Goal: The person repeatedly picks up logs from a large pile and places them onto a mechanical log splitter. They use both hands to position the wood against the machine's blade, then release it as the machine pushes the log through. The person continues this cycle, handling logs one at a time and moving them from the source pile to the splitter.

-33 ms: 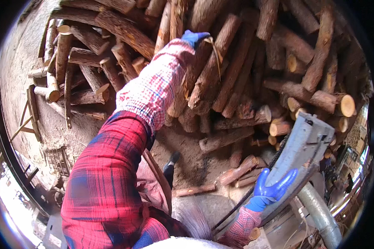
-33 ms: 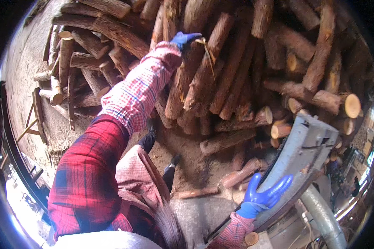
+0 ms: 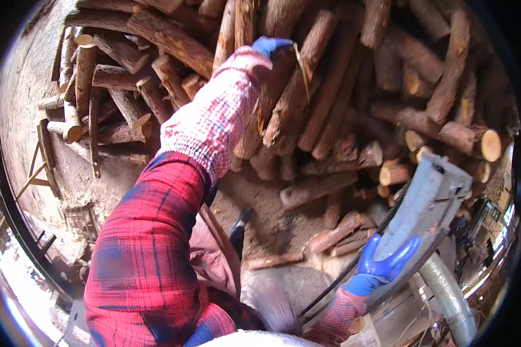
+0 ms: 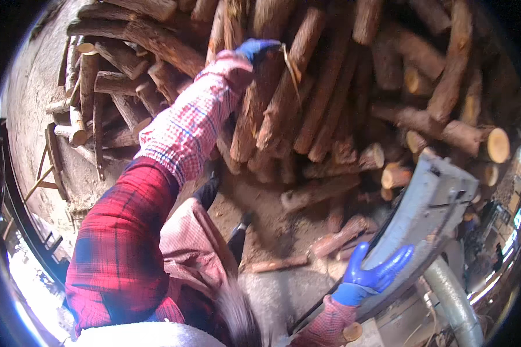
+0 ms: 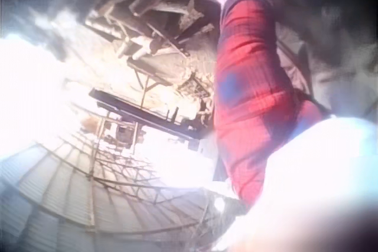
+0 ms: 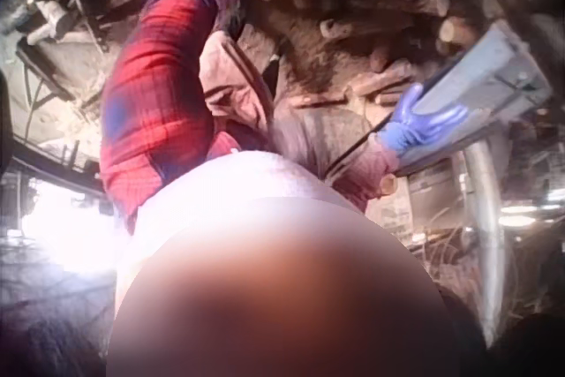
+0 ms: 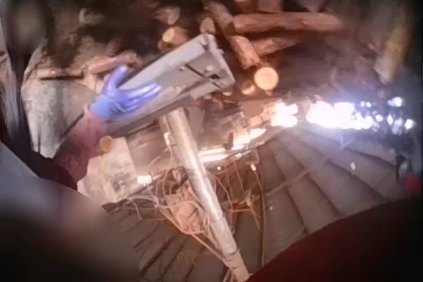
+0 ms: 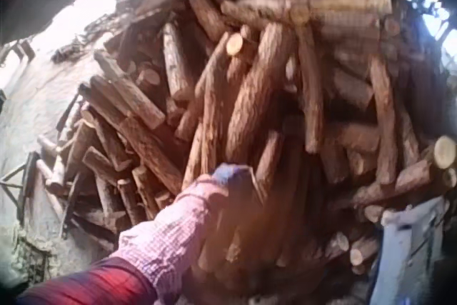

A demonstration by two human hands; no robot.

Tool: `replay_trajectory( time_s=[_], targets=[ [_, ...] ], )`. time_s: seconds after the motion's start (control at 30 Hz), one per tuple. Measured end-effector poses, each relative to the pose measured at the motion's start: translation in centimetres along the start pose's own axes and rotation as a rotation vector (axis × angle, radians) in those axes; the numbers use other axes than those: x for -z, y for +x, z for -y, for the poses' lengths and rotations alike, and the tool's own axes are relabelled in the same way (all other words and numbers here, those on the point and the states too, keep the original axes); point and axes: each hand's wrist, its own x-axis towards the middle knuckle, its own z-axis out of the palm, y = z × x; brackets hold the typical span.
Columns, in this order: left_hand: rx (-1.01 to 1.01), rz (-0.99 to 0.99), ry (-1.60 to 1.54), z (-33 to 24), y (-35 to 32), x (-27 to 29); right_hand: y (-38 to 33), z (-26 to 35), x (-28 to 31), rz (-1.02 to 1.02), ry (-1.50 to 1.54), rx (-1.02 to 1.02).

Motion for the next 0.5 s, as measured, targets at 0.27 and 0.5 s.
replay_trajectory(
  time_s=[0.27, 0.5],
  targets=[
    [0.066, 0.045, -0.334, -1.7, -4.2, 0.5, -2.6, 15.3, -3.5, 0.155, 1.117, 0.026],
    [0.237, -0.133, -0.199, -20.7, -31.7, -1.7, -11.3, 30.3, -14.0, 1.334, 2.446, -1.642]
  ],
)
